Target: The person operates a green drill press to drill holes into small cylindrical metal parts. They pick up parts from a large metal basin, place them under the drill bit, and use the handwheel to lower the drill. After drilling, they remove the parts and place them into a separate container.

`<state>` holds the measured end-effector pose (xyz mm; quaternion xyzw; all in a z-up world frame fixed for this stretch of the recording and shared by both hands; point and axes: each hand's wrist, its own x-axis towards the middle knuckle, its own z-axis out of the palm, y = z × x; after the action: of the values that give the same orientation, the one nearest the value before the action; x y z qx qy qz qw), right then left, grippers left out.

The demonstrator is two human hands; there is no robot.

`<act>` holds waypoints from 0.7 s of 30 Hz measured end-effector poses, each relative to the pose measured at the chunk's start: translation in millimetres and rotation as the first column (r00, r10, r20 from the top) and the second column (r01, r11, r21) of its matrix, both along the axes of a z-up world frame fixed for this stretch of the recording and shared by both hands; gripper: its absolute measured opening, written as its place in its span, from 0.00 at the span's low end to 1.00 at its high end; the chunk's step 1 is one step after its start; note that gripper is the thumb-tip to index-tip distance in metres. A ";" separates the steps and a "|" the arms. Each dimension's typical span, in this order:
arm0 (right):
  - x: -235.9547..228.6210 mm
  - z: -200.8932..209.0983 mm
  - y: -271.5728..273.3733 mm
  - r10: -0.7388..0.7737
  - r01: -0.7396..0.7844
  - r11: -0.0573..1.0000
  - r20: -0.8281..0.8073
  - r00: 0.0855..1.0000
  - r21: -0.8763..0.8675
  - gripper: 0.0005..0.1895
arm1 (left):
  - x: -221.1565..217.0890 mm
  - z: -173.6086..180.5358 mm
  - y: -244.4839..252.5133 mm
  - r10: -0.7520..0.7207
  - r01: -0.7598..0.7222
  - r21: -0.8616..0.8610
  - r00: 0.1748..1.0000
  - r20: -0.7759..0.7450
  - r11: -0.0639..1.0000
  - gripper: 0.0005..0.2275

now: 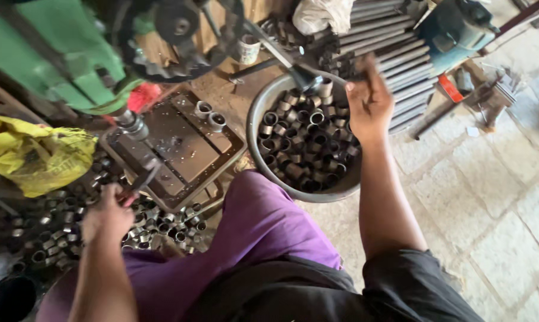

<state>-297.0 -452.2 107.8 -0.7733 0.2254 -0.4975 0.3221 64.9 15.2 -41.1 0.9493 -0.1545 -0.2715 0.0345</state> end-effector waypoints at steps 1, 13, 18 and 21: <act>-8.2 -33.3 -19.9 0.035 -0.045 0.992 0.084 0.996 0.121 0.26 | 3.9 2.6 8.0 -0.048 0.048 0.014 0.998 0.045 0.999 0.16; -32.4 -196.0 -47.2 -0.146 0.218 0.247 -0.186 0.972 0.944 0.19 | 4.8 -18.9 88.9 -0.033 -0.153 0.433 0.919 0.392 0.888 0.19; -14.9 -193.1 -47.5 -0.238 0.063 0.192 -0.016 0.971 0.979 0.18 | -5.6 -14.4 79.8 -0.052 -0.038 0.267 0.945 0.322 0.963 0.15; -14.0 -192.8 -48.2 -0.290 0.052 0.217 0.014 0.957 0.975 0.14 | -13.2 -9.7 64.1 -0.123 0.084 0.143 0.948 0.294 0.986 0.14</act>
<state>-311.0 -500.4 -85.0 -0.3273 0.5351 -0.3566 0.6924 51.7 79.3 -50.9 0.9705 -0.1897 -0.1342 -0.0651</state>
